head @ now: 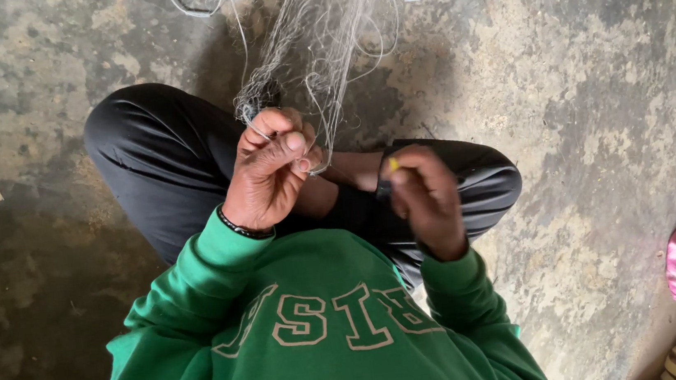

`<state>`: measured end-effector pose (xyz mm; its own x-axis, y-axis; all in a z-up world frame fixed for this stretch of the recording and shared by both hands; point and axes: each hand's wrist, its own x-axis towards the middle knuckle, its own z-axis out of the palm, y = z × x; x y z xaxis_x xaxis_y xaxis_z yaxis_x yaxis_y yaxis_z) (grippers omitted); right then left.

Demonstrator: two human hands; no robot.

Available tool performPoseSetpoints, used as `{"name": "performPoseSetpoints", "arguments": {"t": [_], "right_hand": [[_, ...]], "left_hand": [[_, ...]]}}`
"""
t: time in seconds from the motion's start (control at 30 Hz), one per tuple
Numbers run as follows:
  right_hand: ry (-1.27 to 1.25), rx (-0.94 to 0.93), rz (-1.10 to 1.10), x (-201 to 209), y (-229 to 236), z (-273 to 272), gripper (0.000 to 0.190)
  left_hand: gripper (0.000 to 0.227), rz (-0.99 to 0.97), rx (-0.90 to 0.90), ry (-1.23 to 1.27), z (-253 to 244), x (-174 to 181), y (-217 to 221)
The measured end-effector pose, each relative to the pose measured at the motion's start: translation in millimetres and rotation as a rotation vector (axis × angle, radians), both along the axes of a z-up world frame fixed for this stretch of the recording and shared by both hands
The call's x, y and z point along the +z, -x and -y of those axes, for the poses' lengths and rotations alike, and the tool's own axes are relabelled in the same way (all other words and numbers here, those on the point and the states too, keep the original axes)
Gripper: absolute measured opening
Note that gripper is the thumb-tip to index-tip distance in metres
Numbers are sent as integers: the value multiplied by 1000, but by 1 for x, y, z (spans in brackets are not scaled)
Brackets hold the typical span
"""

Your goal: Repairing a fine-mesh fishing net using a netting needle while sitting on the floor

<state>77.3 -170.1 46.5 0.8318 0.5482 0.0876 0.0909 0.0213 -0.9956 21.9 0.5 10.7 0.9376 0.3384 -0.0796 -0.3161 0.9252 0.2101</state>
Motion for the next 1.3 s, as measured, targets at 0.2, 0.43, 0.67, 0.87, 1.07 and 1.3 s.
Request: {"name": "performPoseSetpoints", "arguments": {"t": [0.2, 0.43, 0.67, 0.87, 1.07, 1.3], "right_hand": [[261, 200, 36, -15, 18, -4, 18], [189, 229, 281, -5, 29, -20, 25], [276, 185, 534, 4, 30, -32, 25], [256, 153, 437, 4, 24, -34, 26], [65, 73, 101, -15, -5, -40, 23], [-68, 366, -58, -32, -37, -57, 16]], "left_hand": [[32, -126, -113, -246, 4, -27, 3], [25, -216, -107, -574, -7, -28, 8], [25, -164, -115, -180, -16, -37, 25], [25, 38, -157, 49, -14, -27, 34], [25, 96, -161, 156, -8, -30, 36], [25, 95, -145, 134, -9, -25, 35]]}}
